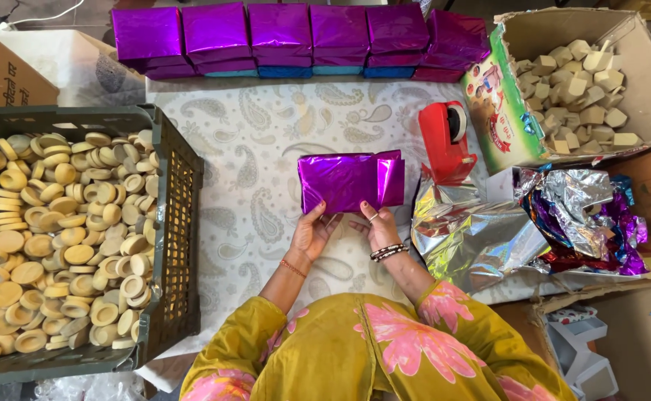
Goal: The recorder is wrapping small items in purple and silver foil.
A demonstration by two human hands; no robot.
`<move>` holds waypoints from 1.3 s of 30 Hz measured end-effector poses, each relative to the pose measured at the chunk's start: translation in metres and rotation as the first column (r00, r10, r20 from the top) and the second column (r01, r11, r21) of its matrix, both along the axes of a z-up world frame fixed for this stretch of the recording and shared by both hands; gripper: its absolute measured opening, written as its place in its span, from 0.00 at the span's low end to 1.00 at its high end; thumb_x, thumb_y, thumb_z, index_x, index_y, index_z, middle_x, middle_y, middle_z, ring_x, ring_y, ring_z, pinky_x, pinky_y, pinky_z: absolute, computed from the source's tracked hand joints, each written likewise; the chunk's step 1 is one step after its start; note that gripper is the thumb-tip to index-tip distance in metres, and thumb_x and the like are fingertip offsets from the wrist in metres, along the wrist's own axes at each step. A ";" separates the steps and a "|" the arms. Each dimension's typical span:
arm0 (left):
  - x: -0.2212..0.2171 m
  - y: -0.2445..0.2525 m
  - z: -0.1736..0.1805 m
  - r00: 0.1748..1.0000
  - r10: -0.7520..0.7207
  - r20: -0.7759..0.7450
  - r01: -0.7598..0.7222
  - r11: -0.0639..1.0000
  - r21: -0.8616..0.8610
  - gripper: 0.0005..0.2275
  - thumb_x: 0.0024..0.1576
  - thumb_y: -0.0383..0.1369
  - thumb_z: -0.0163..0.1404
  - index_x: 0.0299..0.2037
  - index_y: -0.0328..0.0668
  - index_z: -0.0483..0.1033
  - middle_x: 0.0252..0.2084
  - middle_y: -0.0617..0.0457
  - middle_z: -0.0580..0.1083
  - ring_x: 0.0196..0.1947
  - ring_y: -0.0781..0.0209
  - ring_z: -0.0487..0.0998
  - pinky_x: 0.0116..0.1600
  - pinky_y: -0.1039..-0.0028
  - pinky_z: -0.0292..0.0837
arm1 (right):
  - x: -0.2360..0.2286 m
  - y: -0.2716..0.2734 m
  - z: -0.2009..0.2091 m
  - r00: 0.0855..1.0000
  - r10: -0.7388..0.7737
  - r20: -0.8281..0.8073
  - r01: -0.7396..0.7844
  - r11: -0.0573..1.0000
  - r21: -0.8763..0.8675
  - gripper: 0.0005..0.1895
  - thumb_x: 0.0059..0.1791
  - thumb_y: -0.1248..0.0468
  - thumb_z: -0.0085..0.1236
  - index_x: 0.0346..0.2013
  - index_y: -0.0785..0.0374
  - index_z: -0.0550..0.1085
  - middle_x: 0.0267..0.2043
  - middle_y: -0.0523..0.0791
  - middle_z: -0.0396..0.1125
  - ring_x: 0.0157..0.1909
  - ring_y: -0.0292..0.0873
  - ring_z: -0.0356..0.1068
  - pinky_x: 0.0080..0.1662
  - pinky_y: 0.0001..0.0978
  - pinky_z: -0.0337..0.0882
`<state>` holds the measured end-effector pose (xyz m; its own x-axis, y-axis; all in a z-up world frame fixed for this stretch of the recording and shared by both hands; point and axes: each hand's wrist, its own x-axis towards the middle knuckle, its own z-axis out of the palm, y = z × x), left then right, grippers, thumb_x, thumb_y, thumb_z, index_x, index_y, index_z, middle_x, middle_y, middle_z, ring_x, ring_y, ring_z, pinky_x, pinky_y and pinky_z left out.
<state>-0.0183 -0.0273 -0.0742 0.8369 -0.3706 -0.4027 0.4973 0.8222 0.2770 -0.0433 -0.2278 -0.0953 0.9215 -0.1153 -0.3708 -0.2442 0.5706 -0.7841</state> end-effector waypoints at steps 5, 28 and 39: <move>0.001 0.010 0.004 0.996 -0.079 0.047 0.069 0.981 0.183 0.24 0.51 0.28 0.60 0.58 0.45 0.67 0.50 0.54 0.75 0.52 0.58 0.75 0.61 0.57 0.72 | 0.000 -0.001 0.051 0.996 -0.040 0.078 0.049 0.992 -0.118 0.23 0.45 0.65 0.68 0.51 0.63 0.68 0.47 0.44 0.72 0.46 0.42 0.75 0.45 0.41 0.78; 0.002 0.033 0.033 0.731 -0.377 0.569 -0.302 0.569 0.765 0.39 0.45 0.24 0.67 0.68 0.46 0.60 0.61 0.47 0.71 0.65 0.55 0.69 0.72 0.65 0.60 | 0.024 -0.034 0.049 0.859 0.503 0.095 -0.366 0.734 -0.573 0.37 0.41 0.80 0.58 0.65 0.61 0.65 0.60 0.43 0.64 0.60 0.36 0.66 0.53 0.31 0.75; 0.006 0.043 0.154 0.510 -0.715 0.478 -0.586 0.118 0.802 0.42 0.41 0.45 0.69 0.65 0.40 0.61 0.67 0.32 0.63 0.65 0.36 0.65 0.63 0.55 0.63 | 0.021 -0.032 0.043 0.844 0.531 0.074 -0.413 0.732 -0.542 0.38 0.42 0.79 0.60 0.66 0.60 0.63 0.66 0.44 0.62 0.61 0.39 0.67 0.55 0.33 0.76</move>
<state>-0.0124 0.0162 0.0801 0.8977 -0.3645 0.2474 -0.4023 -0.4497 0.7975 -0.0219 -0.2602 -0.0522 0.9523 0.2467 -0.1795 -0.1732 -0.0473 -0.9837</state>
